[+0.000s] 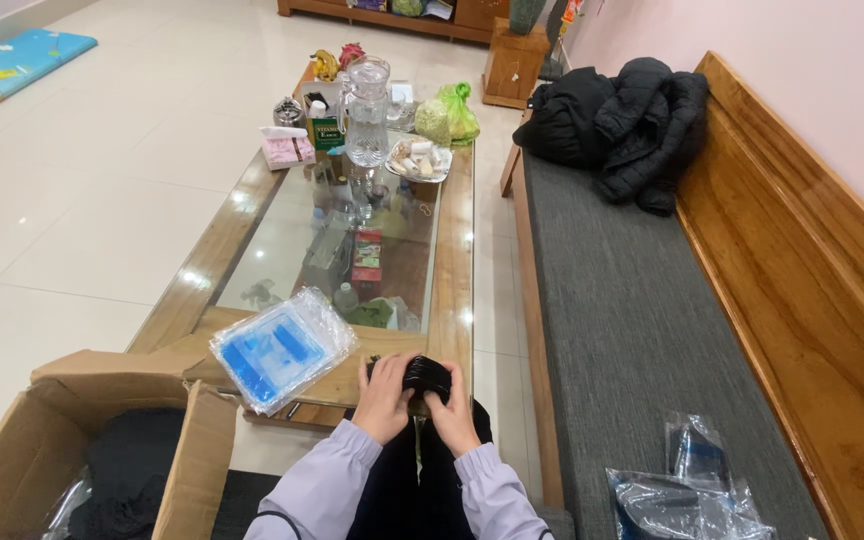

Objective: Inspecting and sorting black face masks from a cardboard box

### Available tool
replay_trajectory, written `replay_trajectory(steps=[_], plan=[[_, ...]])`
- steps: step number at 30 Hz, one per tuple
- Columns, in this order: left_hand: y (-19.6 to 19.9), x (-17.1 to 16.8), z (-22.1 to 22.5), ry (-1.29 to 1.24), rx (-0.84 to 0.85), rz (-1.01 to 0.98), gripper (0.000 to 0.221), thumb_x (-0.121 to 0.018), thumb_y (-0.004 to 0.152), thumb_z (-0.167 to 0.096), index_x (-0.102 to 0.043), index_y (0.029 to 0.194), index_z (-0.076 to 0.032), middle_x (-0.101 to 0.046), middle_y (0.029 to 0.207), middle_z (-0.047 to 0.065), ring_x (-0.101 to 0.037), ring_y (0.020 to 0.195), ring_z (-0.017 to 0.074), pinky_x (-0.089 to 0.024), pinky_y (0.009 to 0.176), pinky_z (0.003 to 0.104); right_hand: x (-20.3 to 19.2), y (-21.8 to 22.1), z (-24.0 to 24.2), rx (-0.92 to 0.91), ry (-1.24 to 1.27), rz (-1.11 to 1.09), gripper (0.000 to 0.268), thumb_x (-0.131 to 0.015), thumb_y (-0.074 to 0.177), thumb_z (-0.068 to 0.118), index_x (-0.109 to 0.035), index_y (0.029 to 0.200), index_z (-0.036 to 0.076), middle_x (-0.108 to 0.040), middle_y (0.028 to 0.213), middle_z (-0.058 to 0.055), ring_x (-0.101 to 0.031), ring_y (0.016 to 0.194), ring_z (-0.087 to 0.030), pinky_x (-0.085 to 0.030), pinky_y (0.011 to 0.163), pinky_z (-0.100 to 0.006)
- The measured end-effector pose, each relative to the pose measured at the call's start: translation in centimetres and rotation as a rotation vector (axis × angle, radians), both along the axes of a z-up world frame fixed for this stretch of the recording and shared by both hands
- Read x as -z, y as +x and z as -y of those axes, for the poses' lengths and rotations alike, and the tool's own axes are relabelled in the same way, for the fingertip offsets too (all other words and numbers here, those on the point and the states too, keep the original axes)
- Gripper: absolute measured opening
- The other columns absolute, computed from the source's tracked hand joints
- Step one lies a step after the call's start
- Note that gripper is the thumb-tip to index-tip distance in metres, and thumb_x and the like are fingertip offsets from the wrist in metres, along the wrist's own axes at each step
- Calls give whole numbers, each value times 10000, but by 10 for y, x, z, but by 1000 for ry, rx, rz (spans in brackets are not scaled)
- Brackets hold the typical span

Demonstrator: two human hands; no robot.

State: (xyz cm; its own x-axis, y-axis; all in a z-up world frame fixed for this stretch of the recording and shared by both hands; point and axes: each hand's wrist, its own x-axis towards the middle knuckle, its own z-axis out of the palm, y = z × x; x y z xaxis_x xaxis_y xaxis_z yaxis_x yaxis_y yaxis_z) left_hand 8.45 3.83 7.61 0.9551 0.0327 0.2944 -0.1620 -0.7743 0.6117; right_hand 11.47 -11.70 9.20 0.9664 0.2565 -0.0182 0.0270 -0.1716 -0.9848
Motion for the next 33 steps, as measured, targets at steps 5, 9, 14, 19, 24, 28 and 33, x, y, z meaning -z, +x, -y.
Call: replay_trajectory(steps=[5,9,14,19,24,28,33], plan=[[4,22,9,53,-41,-106,748,-659,826,-103,-371,1514,-168,-505,1412,43,-413,1371,271,-88,1187,719,23,1,-2,10,97,17,482,-559,844,39,-443,1299,150,-608,1134,-84,-604,970,-156,-547,797,-281],[8,25,8,37,-28,68,630,-601,798,-55,-494,1412,-146,-642,1254,42,-578,1197,271,-113,1204,630,23,1,-2,62,141,63,381,-536,849,66,-484,1223,118,-598,1134,-82,-576,1065,-166,-467,965,-295],[-3,14,11,292,-11,138,888,-816,696,-163,-394,1478,-156,-549,1354,24,-476,1292,280,-75,1188,726,41,8,6,47,71,172,403,-549,847,65,-520,1244,126,-577,1170,-53,-557,1130,-174,-423,1046,-304],[-6,8,3,241,12,133,901,-597,643,81,-405,1481,-187,-624,1137,15,-595,1050,268,-151,1188,630,44,7,1,64,119,122,402,-535,824,23,-558,1214,116,-608,1122,-62,-578,1070,-158,-469,955,-288],[-13,11,3,306,-58,164,958,-687,629,-17,-387,1523,-188,-569,1246,42,-541,1191,271,-174,1180,639,33,-2,-5,12,139,7,452,-530,852,32,-491,1291,134,-591,1185,-88,-584,1043,-164,-572,874,-300],[-11,9,3,188,-36,160,872,-589,677,90,-411,1486,-184,-626,1175,26,-587,1100,264,-176,1196,616,26,-1,-7,35,127,44,320,-508,875,35,-540,1182,124,-622,1096,-70,-584,1023,-160,-495,929,-297],[-17,6,5,260,-85,208,786,-654,727,-44,-443,1474,-168,-595,1188,42,-547,1161,266,-167,1191,633,28,-5,-5,-25,175,40,475,-530,851,36,-487,1313,140,-553,1288,-85,-564,1148,-184,-566,920,-309]])
